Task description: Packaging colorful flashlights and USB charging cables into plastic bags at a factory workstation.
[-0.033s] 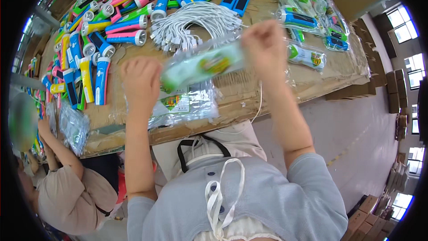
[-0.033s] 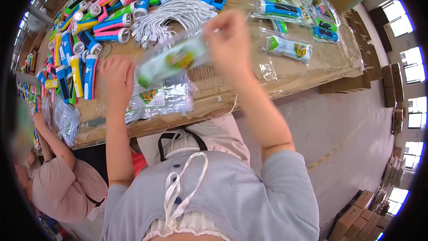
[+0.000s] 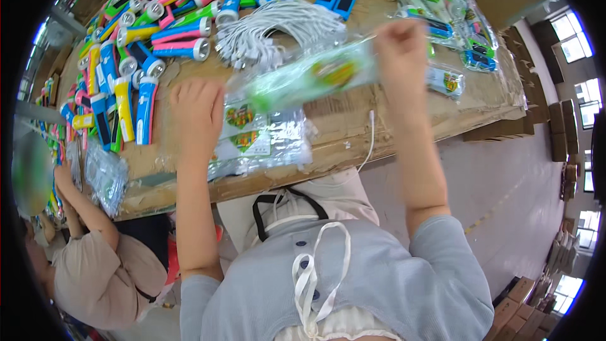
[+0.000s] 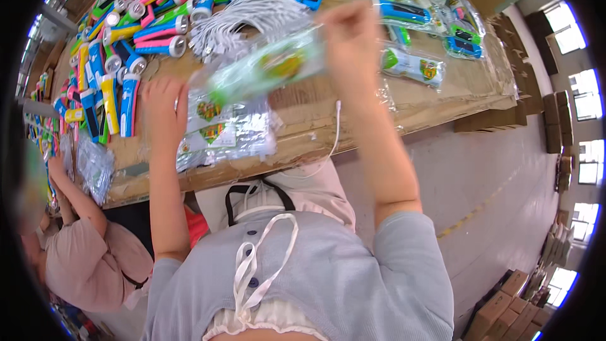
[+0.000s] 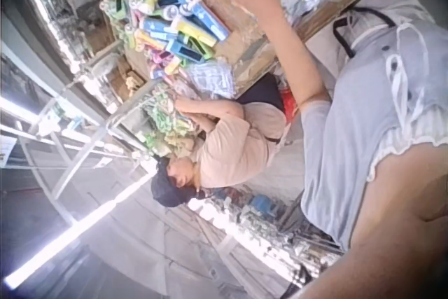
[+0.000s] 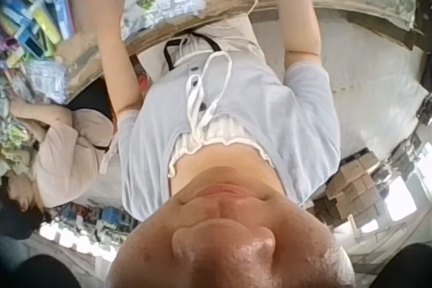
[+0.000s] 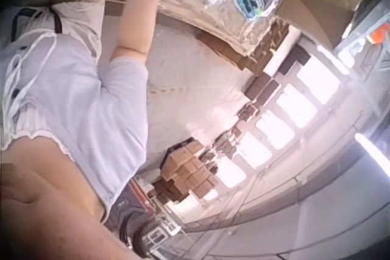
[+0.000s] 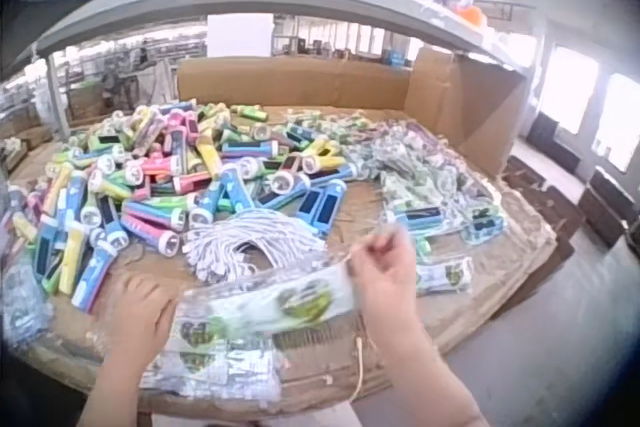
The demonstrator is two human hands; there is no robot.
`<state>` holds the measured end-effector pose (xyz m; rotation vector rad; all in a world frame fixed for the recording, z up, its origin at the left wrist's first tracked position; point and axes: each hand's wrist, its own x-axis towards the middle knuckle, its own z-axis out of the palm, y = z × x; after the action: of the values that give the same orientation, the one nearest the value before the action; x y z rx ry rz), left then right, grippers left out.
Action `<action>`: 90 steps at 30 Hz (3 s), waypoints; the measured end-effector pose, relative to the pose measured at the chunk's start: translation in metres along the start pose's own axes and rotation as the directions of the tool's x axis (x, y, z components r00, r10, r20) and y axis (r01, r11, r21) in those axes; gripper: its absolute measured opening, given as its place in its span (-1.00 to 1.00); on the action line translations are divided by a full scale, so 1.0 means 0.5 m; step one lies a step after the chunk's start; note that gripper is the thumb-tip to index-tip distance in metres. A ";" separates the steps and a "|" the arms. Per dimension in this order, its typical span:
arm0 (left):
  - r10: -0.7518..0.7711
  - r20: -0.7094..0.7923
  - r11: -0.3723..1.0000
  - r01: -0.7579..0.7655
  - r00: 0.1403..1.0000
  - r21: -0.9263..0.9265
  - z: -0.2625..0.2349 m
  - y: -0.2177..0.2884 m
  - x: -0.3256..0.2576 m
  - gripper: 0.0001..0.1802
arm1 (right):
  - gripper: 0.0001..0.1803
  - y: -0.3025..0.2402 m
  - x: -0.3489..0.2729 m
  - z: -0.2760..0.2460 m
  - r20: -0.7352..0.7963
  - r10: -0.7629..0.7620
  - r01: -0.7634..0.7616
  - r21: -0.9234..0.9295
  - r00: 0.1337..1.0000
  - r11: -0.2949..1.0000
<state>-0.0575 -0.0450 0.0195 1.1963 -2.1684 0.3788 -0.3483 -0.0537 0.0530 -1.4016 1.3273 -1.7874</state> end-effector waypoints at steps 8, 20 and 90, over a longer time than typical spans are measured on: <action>-0.190 0.189 0.923 0.241 0.963 -0.300 0.038 -0.036 -0.086 -0.76 | -0.77 0.142 0.246 -0.385 -0.384 -0.438 0.002 -0.750 0.813 0.661; -0.323 0.229 0.914 0.366 0.918 -0.178 0.092 -0.061 -0.077 -0.81 | -0.76 0.077 -0.085 0.172 0.638 -0.168 0.423 -0.270 0.751 0.865; -0.356 0.518 0.678 0.597 0.777 -0.429 -0.068 0.000 -0.114 -0.31 | -0.45 0.063 -0.428 -0.095 -0.315 0.726 -0.778 -0.070 0.611 0.624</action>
<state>-0.0222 0.0102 0.0085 1.4931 -1.9205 -0.7811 -0.3245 0.1308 -0.0673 -0.4948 1.9113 -1.2656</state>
